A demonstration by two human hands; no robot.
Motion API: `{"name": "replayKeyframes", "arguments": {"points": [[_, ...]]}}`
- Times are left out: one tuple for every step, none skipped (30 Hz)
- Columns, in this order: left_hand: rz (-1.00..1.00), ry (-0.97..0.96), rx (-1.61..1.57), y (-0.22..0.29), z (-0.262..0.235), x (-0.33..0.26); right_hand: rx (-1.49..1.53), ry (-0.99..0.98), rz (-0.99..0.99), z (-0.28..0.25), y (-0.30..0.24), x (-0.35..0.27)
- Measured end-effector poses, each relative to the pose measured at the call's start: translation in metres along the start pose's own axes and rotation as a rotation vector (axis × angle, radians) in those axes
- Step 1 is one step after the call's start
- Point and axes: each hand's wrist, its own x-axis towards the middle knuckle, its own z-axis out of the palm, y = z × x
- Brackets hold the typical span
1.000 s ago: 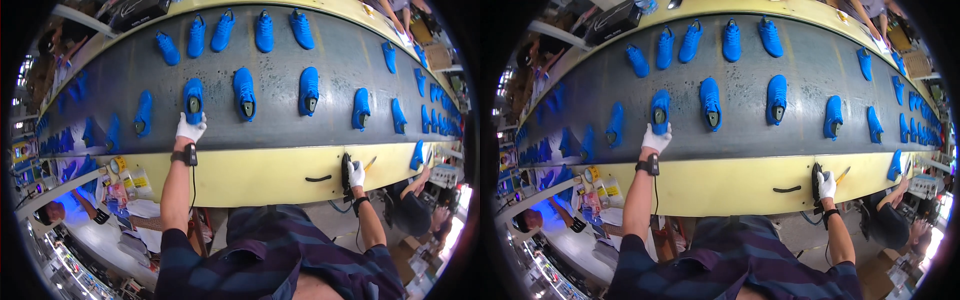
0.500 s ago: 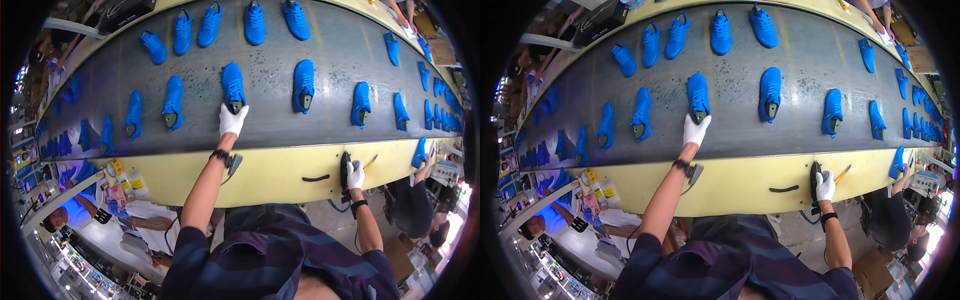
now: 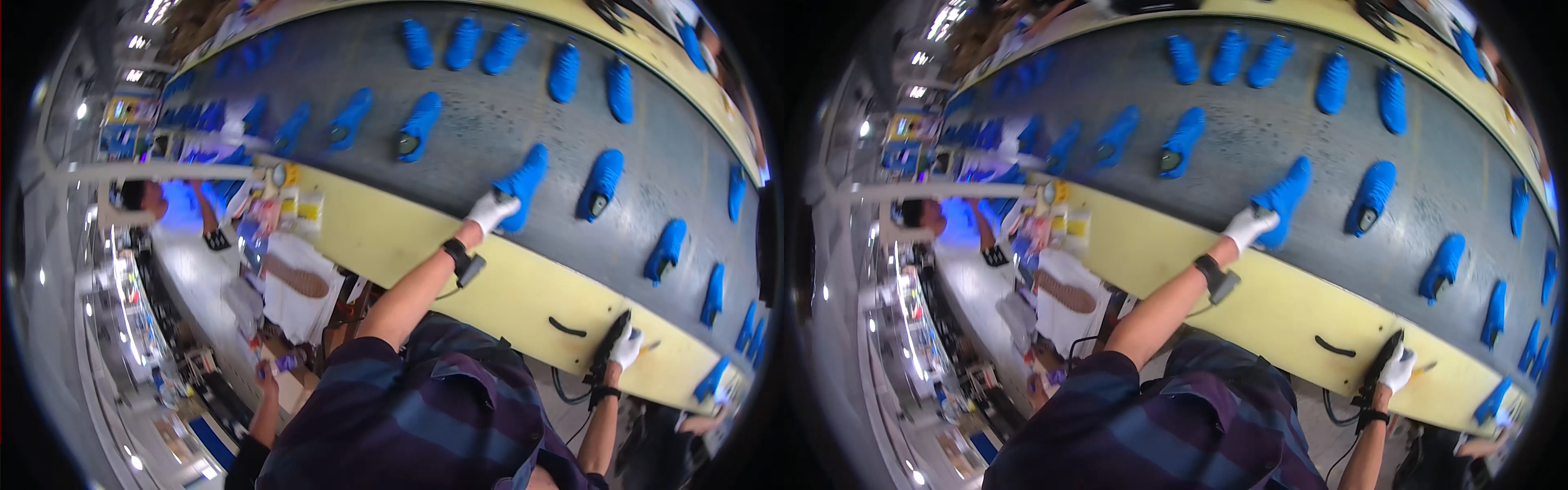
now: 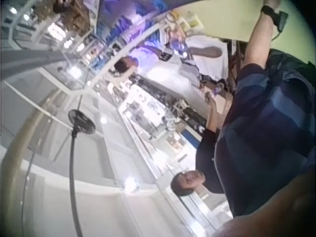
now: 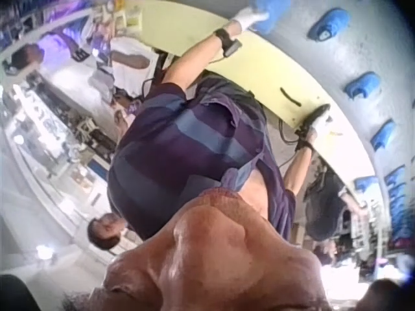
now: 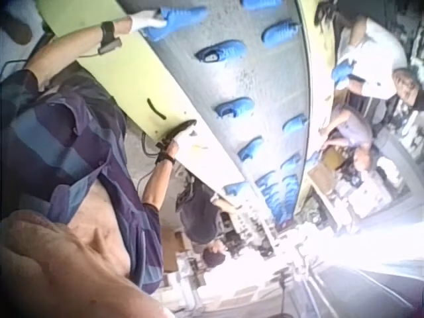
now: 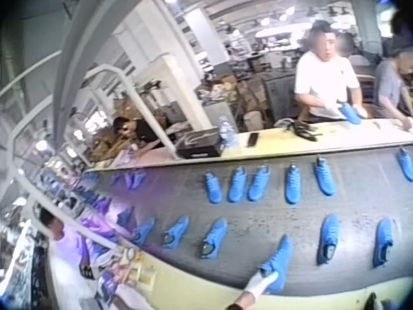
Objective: Trimming excess material and cleaning shoes at a conveyor belt assembly line.
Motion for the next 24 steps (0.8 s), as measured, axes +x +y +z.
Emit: {"name": "replayKeyframes", "arguments": {"points": [[0.175, -0.014, 0.102, -0.03, -0.006, -0.001, 0.028, -0.006, -0.039, 0.005, 0.006, 0.005], [0.171, -0.006, 0.154, -0.033, 0.004, -0.024, 0.052, -0.014, -0.034, 0.008, 0.01, 0.005], [0.172, 0.014, 0.207, -0.028, 0.015, -0.054, 0.09, -0.042, -0.006, 0.009, 0.008, 0.002], [0.143, 0.084, 0.42, -0.031, 0.022, -0.077, 0.11, -0.044, -0.031, 0.007, 0.0, -0.001], [0.099, 0.142, 0.628, -0.036, 0.03, -0.096, 0.078, -0.063, -0.036, 0.003, 0.0, -0.003], [0.122, 0.14, 0.799, -0.035, 0.035, -0.118, 0.086, -0.061, -0.025, 0.001, -0.003, -0.007], [0.132, 0.143, 0.966, -0.038, 0.041, -0.139, 0.091, -0.062, -0.02, 0.0, -0.006, -0.009], [0.131, 0.187, 1.011, -0.054, 0.044, -0.15, 0.069, -0.096, -0.013, -0.001, -0.015, -0.008], [0.13, 0.223, 1.057, -0.067, 0.046, -0.154, 0.044, -0.122, 0.001, -0.002, -0.022, -0.008], [0.105, 0.215, 0.974, -0.066, 0.049, -0.164, 0.066, -0.111, -0.032, -0.001, -0.022, -0.013], [0.1, 0.247, 0.949, -0.068, 0.054, -0.168, 0.082, -0.098, -0.06, -0.002, -0.023, -0.017], [0.085, 0.218, 0.972, -0.068, 0.058, -0.17, 0.089, -0.101, -0.073, -0.002, -0.019, -0.015], [0.07, 0.188, 0.994, -0.069, 0.06, -0.17, 0.095, -0.104, -0.088, 0.003, -0.013, -0.01], [0.079, 0.214, 0.977, -0.075, 0.062, -0.169, 0.058, -0.06, -0.106, 0.004, -0.009, -0.011], [0.074, 0.232, 0.958, -0.076, 0.063, -0.171, 0.05, -0.065, -0.13, 0.005, -0.005, -0.006], [0.079, 0.229, 0.955, -0.075, 0.063, -0.174, 0.02, -0.078, -0.124, 0.005, 0.0, -0.002], [0.085, 0.225, 0.954, -0.076, 0.063, -0.176, -0.009, -0.091, -0.116, 0.006, 0.004, 0.003], [0.075, 0.251, 0.961, -0.082, 0.062, -0.176, -0.065, -0.106, -0.196, 0.005, 0.0, 0.001], [0.079, 0.261, 0.955, -0.082, 0.063, -0.176, -0.063, -0.104, -0.207, 0.008, 0.003, 0.007], [0.096, 0.25, 0.953, -0.08, 0.067, -0.176, -0.033, -0.098, -0.168, 0.015, 0.029, 0.028], [0.098, 0.248, 0.955, -0.081, 0.067, -0.177, 0.0, -0.109, -0.133, 0.019, 0.032, 0.031], [0.101, 0.255, 0.953, -0.083, 0.066, -0.178, 0.003, -0.109, -0.139, 0.02, 0.033, 0.037], [0.098, 0.256, 0.95, -0.086, 0.065, -0.179, -0.065, -0.145, -0.171, 0.019, 0.035, 0.043], [0.092, 0.255, 0.95, -0.088, 0.065, -0.178, -0.133, -0.184, -0.199, 0.019, 0.033, 0.043]]}}
